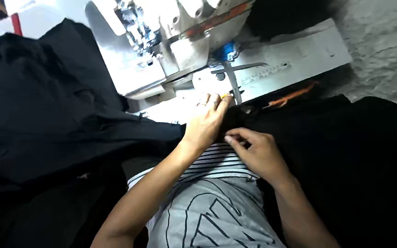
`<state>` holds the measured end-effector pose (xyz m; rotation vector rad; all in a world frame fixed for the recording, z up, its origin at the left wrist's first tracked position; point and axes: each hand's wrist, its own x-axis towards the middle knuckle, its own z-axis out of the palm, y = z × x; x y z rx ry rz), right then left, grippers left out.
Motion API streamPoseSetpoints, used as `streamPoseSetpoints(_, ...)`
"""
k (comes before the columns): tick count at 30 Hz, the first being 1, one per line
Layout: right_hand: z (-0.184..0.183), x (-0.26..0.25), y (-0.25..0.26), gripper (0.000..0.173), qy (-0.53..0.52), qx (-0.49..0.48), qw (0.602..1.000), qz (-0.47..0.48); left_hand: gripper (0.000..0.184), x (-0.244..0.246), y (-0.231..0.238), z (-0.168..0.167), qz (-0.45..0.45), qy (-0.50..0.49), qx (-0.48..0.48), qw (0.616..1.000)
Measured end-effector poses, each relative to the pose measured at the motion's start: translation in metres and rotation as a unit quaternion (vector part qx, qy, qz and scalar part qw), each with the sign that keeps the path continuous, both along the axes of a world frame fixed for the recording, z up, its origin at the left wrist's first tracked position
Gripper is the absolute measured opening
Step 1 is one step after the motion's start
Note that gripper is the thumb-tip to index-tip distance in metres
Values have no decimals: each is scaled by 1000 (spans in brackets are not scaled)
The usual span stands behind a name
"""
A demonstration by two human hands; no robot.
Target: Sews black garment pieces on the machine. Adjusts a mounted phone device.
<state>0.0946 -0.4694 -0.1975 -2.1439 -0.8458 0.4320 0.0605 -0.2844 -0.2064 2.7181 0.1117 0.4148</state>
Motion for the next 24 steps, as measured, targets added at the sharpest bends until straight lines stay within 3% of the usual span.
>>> streamPoseSetpoints(3,45,23,15,15,38,77,996,30,27,-6,-4,11,7,-13,18,1000)
streamPoseSetpoints(7,110,29,76,13,-57,127,980,143,18,-70,-8,50,-13,78,-6,997)
streamPoseSetpoints(9,100,12,124,10,-76,110,966,221,16,-125,5,51,-18,178,-99,979)
streamPoseSetpoints(11,61,-8,165,28,-82,44,961,261,18,-178,29,52,25,215,-225,950)
streamPoseSetpoints(13,25,-26,189,37,-91,23,964,247,19,-221,52,59,114,154,-316,929)
streamPoseSetpoints(16,9,-43,201,27,-83,43,974,205,22,-246,82,74,216,27,-351,911)
streamPoseSetpoints(20,14,-44,198,20,-90,80,980,157,39,-210,118,65,236,-99,-345,903)
streamPoseSetpoints(24,22,-39,189,14,-50,164,977,130,34,-164,130,44,264,-165,-298,902)
